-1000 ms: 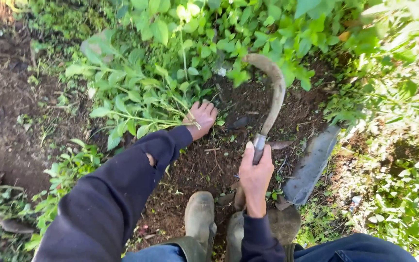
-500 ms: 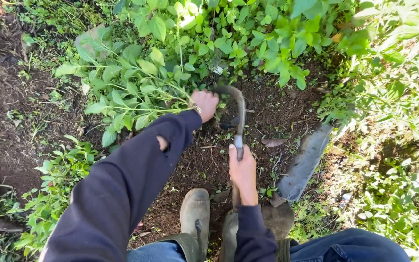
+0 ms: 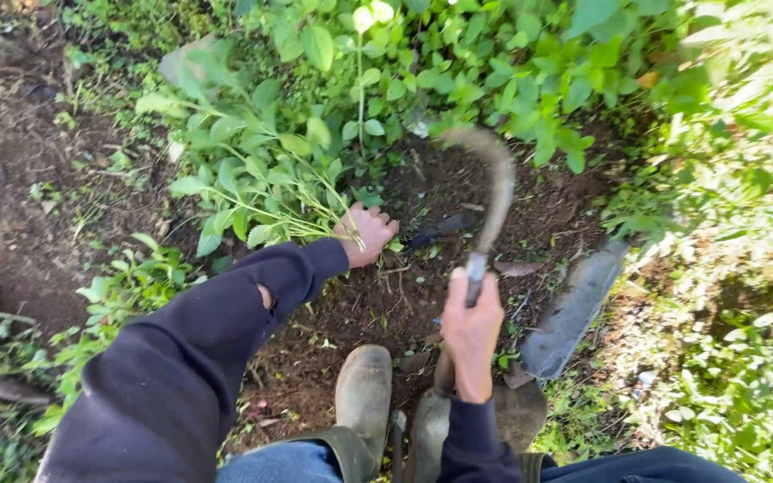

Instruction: The person uses a sickle to cut weeds at the base of plants in a garden bed. They hold the weeds with their left hand while swinging the sickle with their right hand to sever the stems near the soil.

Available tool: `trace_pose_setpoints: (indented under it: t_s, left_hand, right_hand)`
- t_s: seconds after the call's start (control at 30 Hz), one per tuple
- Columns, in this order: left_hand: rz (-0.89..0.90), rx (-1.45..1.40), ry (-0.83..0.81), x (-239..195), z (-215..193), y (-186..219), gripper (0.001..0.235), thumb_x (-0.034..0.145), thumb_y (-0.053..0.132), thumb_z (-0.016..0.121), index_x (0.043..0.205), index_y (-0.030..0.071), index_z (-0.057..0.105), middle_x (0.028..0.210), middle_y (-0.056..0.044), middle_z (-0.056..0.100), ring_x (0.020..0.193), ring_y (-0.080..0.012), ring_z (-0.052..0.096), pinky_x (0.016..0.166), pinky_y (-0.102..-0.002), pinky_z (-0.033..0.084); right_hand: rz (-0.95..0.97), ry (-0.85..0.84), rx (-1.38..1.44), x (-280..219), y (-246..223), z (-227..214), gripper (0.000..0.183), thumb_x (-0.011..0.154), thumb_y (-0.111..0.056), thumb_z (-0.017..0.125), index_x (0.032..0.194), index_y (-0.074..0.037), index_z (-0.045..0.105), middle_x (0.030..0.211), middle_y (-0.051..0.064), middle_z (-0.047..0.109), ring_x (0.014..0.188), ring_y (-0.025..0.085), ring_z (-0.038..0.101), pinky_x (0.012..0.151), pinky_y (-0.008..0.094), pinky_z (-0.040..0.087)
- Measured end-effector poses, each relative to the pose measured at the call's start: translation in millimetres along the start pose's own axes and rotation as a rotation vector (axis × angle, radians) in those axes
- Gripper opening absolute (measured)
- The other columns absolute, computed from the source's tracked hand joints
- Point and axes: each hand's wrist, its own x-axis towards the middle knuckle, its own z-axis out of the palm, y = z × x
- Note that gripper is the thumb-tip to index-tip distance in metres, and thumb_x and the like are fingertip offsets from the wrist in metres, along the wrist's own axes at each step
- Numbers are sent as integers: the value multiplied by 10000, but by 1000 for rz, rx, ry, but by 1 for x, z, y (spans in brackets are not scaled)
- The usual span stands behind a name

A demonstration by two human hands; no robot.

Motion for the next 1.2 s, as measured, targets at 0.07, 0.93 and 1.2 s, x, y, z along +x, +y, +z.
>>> trace_pose_setpoints:
  t_s: [0.07, 0.93, 1.2]
  left_hand:
    - [24, -16, -86, -15, 8, 3, 356, 816, 206, 654, 1157, 128, 721, 962, -92, 759, 917, -299, 716, 784, -492, 536]
    - [207, -18, 61, 6, -27, -2, 781, 646, 173, 881, 1314, 24, 505, 1147, -133, 553, 1072, -338, 650, 902, -461, 494]
    - [62, 3, 238, -2, -16, -3, 988, 611, 165, 880, 1472, 47, 410, 1448, -194, 459, 1287, -364, 487, 1025, -604, 369]
  right_hand:
    - [-17, 23, -32, 4, 14, 7, 267, 1026, -328, 573, 881, -105, 549, 590, 42, 496, 495, 172, 486, 479, 313, 395]
    - [328, -169, 56, -12, -6, 7, 349, 1000, -346, 539, 891, -14, 550, 531, 110, 551, 353, 182, 540, 297, 330, 469]
    - [316, -323, -81, -14, 0, 0, 376, 993, -361, 531, 893, -2, 584, 505, 109, 564, 363, 188, 563, 311, 335, 507]
